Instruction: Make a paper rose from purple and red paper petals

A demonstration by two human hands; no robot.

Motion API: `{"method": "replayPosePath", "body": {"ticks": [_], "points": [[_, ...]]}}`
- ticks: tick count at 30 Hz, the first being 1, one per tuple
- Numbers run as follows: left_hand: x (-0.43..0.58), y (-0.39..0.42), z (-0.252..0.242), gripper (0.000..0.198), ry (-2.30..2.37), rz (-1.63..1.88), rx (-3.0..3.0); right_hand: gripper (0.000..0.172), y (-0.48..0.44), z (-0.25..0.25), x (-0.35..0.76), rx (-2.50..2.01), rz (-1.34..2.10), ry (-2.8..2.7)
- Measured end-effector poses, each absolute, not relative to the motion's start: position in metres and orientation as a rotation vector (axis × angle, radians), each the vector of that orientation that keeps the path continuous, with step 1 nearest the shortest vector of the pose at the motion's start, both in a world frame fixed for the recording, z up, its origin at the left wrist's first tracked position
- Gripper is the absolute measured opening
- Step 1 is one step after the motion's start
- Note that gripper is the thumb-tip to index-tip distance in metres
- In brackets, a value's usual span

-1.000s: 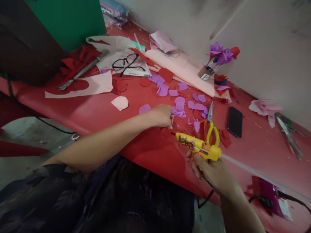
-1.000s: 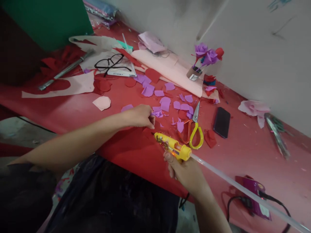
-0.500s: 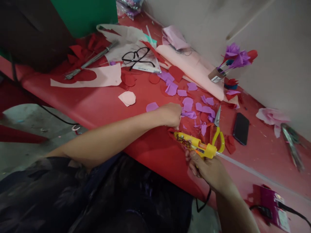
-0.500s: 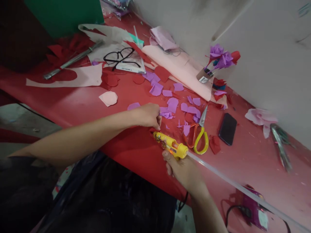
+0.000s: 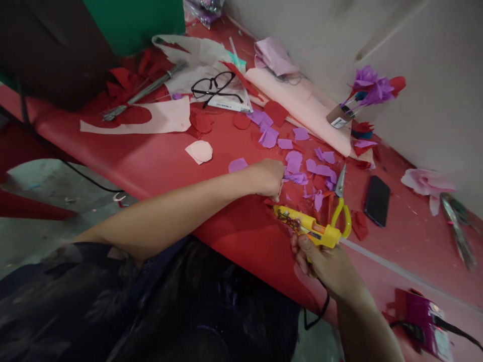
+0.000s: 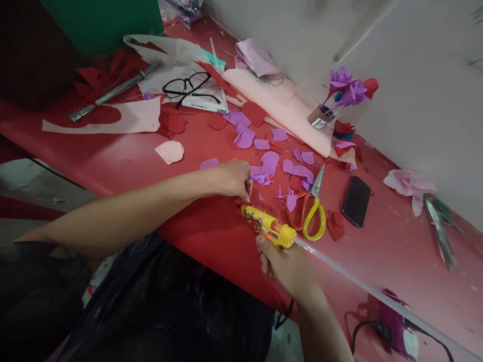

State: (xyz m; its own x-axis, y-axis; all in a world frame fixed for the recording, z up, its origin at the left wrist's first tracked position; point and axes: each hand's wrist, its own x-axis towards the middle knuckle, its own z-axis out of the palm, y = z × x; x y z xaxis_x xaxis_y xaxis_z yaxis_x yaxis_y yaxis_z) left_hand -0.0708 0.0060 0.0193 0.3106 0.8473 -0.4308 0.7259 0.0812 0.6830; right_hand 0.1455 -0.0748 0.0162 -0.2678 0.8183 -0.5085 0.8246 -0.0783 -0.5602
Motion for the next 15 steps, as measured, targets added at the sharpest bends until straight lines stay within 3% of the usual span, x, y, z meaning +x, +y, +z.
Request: {"method": "replayPosePath", "body": {"ticks": [15], "points": [[-0.072, 0.007, 0.012, 0.007, 1.397, 0.204, 1.683, 0.055, -0.080, 0.018, 0.158, 1.932, -1.349, 2.033]]}}
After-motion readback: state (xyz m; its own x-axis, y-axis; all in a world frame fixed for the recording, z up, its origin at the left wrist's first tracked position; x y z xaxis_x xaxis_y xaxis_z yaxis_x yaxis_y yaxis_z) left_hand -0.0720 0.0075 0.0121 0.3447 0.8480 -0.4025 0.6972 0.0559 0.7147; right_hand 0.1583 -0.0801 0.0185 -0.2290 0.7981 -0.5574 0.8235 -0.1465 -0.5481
